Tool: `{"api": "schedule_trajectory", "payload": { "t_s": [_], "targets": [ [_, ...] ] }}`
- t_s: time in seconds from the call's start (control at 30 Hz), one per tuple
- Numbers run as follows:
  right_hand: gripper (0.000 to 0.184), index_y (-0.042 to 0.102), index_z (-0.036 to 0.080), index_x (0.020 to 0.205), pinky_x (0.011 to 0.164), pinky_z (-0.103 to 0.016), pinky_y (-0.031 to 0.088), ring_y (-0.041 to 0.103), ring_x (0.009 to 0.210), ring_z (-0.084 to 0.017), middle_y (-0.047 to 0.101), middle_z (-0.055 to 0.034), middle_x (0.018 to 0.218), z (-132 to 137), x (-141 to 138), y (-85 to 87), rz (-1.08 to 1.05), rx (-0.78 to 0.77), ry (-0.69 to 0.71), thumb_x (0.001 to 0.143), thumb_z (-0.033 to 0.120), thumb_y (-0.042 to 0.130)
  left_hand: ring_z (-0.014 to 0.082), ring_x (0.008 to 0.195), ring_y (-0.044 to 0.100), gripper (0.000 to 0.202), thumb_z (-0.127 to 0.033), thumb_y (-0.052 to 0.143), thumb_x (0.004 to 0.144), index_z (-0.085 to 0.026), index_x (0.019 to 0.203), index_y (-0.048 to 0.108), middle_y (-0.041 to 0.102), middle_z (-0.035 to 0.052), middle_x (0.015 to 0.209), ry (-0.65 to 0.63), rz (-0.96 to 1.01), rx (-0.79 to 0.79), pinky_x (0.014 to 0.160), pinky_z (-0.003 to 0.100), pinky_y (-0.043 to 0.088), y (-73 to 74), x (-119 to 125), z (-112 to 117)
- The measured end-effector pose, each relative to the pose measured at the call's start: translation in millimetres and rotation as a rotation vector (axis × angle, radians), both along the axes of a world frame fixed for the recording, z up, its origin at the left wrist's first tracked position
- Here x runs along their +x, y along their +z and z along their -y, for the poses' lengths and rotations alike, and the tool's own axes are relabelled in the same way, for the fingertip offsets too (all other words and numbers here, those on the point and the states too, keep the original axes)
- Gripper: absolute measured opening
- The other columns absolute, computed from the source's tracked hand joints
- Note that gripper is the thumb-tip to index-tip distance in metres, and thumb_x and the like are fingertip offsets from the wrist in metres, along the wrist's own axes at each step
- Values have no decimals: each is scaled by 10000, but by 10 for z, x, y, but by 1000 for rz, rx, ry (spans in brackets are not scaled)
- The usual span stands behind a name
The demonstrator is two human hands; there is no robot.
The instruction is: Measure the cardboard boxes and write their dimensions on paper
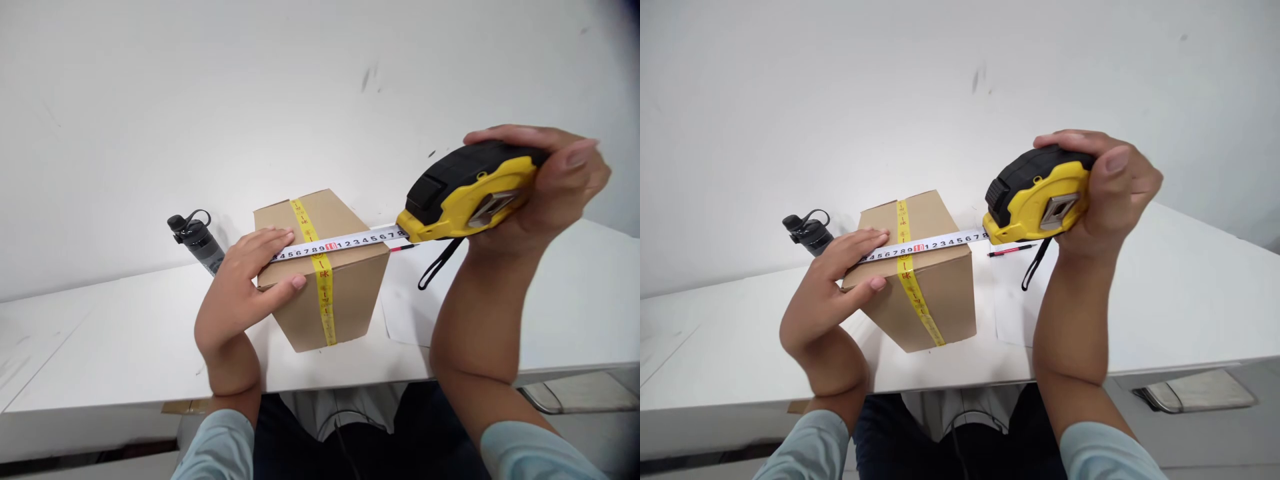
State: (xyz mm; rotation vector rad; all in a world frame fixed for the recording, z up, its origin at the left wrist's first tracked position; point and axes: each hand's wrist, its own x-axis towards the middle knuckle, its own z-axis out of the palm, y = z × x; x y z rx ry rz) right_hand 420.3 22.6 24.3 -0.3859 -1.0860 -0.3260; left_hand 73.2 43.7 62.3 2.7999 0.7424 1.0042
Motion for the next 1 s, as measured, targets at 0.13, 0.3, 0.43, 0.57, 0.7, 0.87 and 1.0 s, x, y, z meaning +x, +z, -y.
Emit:
{"api": "schedule_trajectory", "payload": {
  "t_s": [0.13, 0.3, 0.43, 0.57, 0.7, 0.87, 1.0],
  "targets": [
    [563, 862, 237, 987, 869, -426, 653, 782, 909, -168, 804, 14, 941, -14, -24, -1, -25, -19, -24, 1099, 596, 444, 311, 1484, 600, 504, -542, 717, 982, -322, 1435, 711, 709, 45, 1502, -6, 6, -21, 1296, 525, 463, 3, -7, -25],
    [548, 863, 258, 1014, 863, -420, 642, 776, 916, -168, 816, 21, 963, -66, -166, 24, 25, 41, 29, 1139, 519, 397, 316, 1482, 598, 521, -568, 702, 979, -318, 1437, 705, 703, 60, 1509, -35, -4, -28, 1295, 544, 441, 1, 14, -44],
    [498, 858, 297, 1032, 894, -454, 668, 772, 950, -204, 808, 19, 967, -59, -344, 50, 17, 7, 10, 1111, 585, 459, 328, 1497, 582, 523, -586, 659, 994, -339, 1454, 688, 685, 52, 1534, -18, -36, -50, 1303, 558, 407, 4, 25, -44],
    [465, 853, 340, 1030, 938, -460, 667, 776, 971, -206, 795, 34, 965, -29, -368, 54, -2, -22, -44, 1104, 593, 469, 328, 1508, 571, 535, -592, 656, 996, -335, 1464, 679, 680, 57, 1540, -22, -37, -52, 1302, 547, 401, 7, 27, -39],
    [464, 861, 285, 1010, 899, -433, 663, 772, 946, -203, 805, 5, 951, -38, -311, 60, 20, 9, 16, 1096, 573, 508, 332, 1502, 577, 533, -588, 658, 998, -331, 1465, 679, 677, 61, 1543, -34, -34, -52, 1296, 552, 404, 7, 36, -39],
    [503, 839, 288, 972, 920, -500, 680, 784, 946, -243, 793, -14, 938, -22, -331, 53, -22, -38, -68, 1061, 665, 519, 327, 1490, 587, 521, -577, 657, 1006, -324, 1461, 681, 682, 67, 1535, -43, -19, -47, 1293, 543, 403, -4, 37, -47],
    [451, 836, 322, 992, 918, -520, 686, 786, 959, -261, 801, 1, 964, 3, -336, 42, -22, -67, -99, 1080, 621, 509, 318, 1494, 582, 528, -613, 639, 1008, -339, 1457, 679, 674, 59, 1546, -31, -22, -59, 1293, 530, 404, -8, 34, -50]
  ]
}}
